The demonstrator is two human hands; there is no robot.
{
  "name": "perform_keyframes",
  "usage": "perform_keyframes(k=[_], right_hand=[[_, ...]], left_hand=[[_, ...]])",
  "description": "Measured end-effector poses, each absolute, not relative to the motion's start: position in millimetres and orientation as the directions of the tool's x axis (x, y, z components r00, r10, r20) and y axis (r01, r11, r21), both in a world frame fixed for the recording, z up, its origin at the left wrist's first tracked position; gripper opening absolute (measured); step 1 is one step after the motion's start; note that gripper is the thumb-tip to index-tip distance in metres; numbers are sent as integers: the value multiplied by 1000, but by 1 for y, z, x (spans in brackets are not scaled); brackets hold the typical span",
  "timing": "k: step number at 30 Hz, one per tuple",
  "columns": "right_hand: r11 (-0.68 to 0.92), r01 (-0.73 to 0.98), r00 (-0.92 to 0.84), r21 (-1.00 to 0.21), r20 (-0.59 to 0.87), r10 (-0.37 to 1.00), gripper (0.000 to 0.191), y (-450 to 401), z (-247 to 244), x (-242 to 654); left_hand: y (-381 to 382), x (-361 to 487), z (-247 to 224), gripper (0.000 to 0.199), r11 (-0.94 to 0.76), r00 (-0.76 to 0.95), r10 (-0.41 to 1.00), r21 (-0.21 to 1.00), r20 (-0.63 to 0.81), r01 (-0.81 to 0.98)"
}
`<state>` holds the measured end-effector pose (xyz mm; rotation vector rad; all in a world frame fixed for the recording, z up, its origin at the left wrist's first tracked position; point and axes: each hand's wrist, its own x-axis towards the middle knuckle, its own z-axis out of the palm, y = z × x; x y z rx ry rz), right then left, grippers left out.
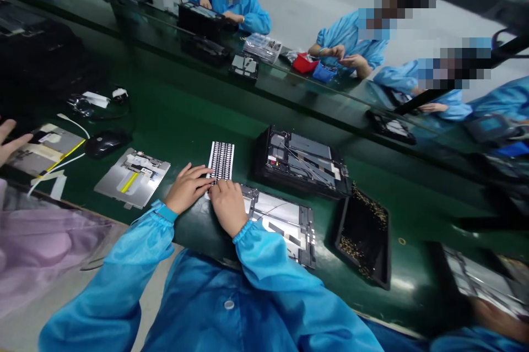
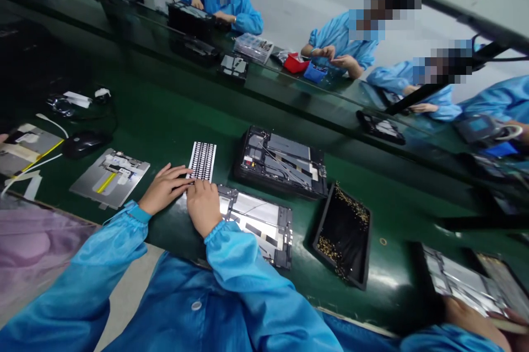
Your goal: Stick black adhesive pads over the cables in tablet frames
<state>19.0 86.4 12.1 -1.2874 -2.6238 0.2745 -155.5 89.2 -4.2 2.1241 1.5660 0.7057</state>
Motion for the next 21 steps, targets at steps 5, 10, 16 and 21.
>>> perform_keyframes(k=[5,10,16,21], right_hand=[[598,733,-602,-325,99,792,21,92,15,20],[492,410,-423,-768,318,848,17,87,59,78],[397,523,-354,-755,231,906,9,13,69,176],[387,705,-323,-594,216,921,13,-34,32,196]], left_hand=[[89,-154,-4,29,-292,251,956,592,153,751],[91,-158,1,29,-302,258,953,602,160,739],[51,-118,25,24,-326,113,927,616,359,717],[-2,-48,22,20,-533,416,846,572,334,624]])
